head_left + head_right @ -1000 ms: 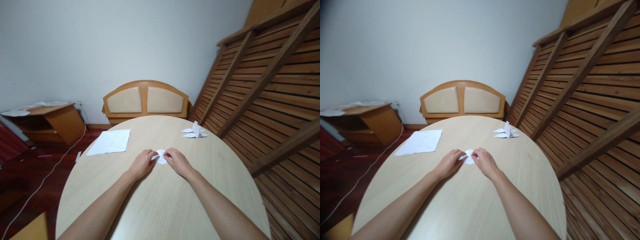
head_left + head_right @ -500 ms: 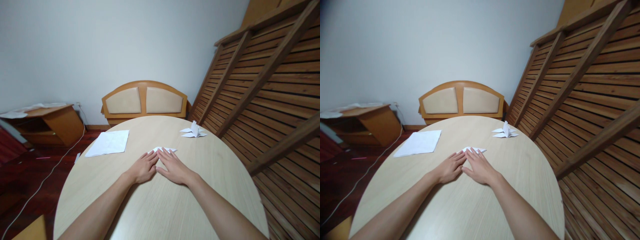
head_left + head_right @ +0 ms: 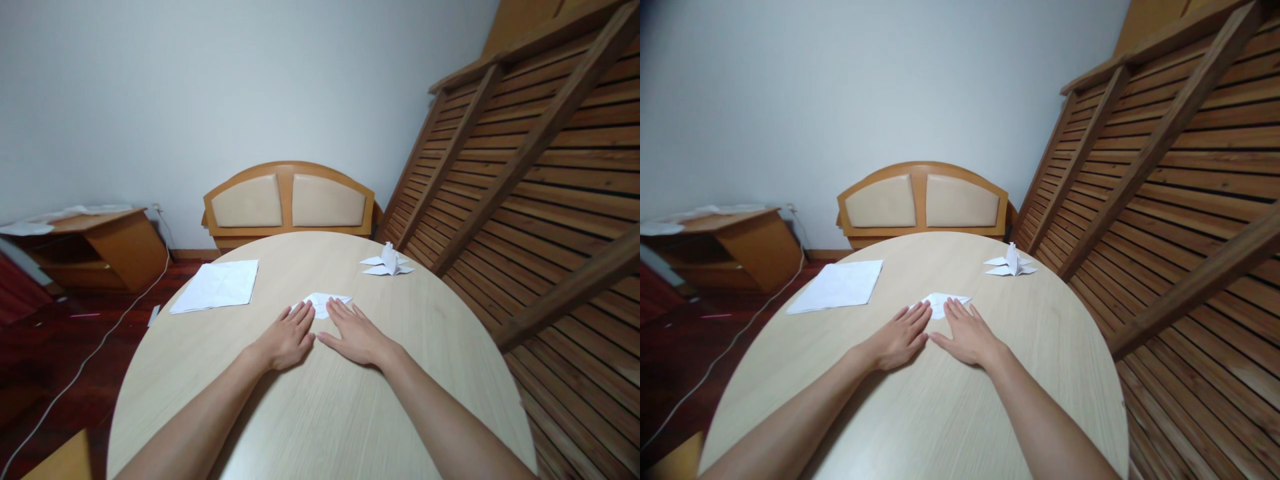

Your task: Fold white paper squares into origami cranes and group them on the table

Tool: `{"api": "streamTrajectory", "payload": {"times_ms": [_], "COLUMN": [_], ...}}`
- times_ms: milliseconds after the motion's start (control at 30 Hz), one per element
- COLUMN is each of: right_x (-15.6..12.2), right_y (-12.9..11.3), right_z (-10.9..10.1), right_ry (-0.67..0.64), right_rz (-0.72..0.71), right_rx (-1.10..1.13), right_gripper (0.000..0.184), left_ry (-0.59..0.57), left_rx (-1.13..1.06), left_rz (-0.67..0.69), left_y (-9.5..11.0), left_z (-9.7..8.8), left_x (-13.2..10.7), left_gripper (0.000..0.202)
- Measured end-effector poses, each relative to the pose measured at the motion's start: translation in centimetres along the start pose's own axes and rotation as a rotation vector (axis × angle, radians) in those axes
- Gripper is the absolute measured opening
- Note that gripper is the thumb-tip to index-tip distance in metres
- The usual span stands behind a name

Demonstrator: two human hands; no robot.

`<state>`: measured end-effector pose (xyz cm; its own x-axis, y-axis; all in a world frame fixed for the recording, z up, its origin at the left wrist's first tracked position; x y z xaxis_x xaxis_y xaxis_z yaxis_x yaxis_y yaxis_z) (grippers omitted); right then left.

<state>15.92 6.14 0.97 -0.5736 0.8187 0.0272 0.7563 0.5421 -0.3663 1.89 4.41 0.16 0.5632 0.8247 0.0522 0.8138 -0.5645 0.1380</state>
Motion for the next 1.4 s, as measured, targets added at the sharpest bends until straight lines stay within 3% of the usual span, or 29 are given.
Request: {"api": "streamTrajectory", "payload": {"times_ms": [167,267,533,767,933,1100,1267,1400], "right_x": [-0.2,-0.2,0.3,0.2,0.1,-0.3,-0.5,0.1], "right_y": [2.1,2.7,1.0,1.0,-0.1,-1.6,-1.7,-0.2], "right_z": [-0.1,-0.8,-2.5,-3.0,-3.3,-3.4,-2.7,-2.1], "right_ry": [-0.005,0.076,0.240,0.306,0.253,0.148,0.071,0.114], "right_rz": [0.153,0.181,-0.084,-0.098,-0.109,-0.196,-0.257,-0.240], "right_rx": [-0.060,-0.096,-0.007,0.001,0.027,0.105,0.252,0.309], "right_gripper": [0.083,0.080,0.043,0.030,0.021,0.026,0.024,0.034], "left_ry": [-0.011,0.001,0.019,0.140,0.251,0.263,0.249,0.265], "left_rx": [-0.001,-0.012,-0.059,0.010,0.010,-0.007,-0.040,-0.064], "left_rz": [0.006,0.019,0.168,0.083,-0.019,-0.117,-0.078,-0.041], "left_y": [-0.2,-0.2,1.0,1.0,1.0,0.5,0.7,1.0], "left_z": [0.1,0.0,-0.6,-1.1,-1.8,-1.8,-1.7,-2.0], "left_x": [-0.1,-0.2,-0.2,0.0,0.2,0.3,0.5,0.6], "left_gripper": [0.060,0.061,0.059,0.050,0.043,0.039,0.037,0.031]}}
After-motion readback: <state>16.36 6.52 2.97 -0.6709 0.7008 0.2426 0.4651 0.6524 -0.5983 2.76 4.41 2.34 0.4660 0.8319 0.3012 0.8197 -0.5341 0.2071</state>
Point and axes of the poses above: each hand's wrist, its own x-axis towards the middle knuckle, its own z-axis out of the palm, y = z × x, the point moved 7 cm from there along x, towards the middle knuckle, and after that the axes turned 1 degree about x, right-handed, at the moved point
